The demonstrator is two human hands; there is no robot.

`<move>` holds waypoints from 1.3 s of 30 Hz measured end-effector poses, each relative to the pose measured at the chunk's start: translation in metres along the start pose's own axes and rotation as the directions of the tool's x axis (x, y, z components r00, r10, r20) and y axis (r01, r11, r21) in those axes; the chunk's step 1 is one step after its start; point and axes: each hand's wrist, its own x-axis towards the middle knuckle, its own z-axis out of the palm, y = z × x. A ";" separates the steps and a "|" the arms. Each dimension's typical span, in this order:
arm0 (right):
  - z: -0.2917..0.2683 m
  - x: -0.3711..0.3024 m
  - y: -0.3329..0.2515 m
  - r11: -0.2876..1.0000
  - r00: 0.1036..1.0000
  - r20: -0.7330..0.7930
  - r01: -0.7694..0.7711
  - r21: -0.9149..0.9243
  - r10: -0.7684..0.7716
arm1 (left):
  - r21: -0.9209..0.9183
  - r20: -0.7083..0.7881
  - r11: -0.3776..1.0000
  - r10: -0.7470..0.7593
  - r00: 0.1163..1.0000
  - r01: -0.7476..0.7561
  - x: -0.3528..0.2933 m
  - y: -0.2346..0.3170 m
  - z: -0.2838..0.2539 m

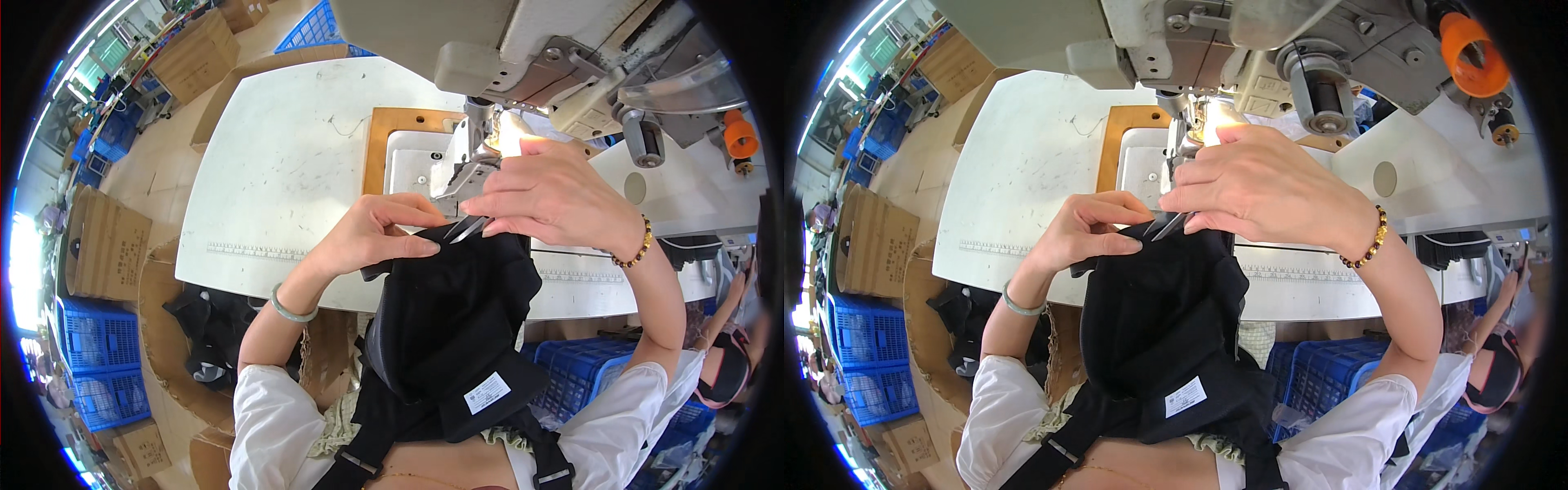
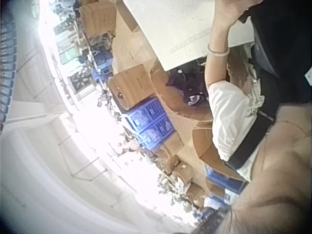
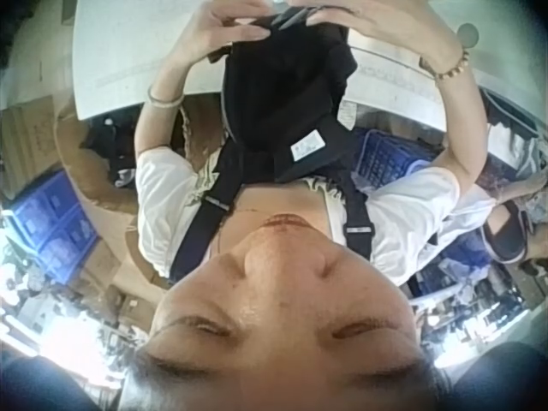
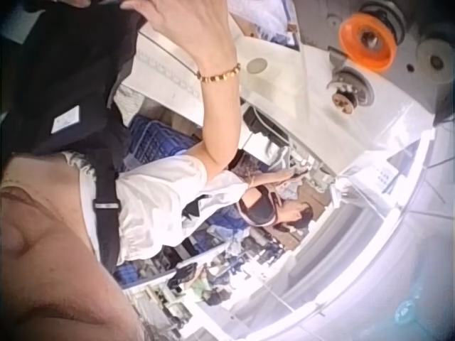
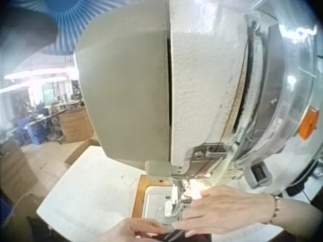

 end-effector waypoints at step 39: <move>0.056 -0.039 -0.070 0.467 0.598 -0.129 -0.456 0.757 0.791 | 0.178 -0.892 0.911 -0.011 0.452 0.372 -0.119 0.039 -0.066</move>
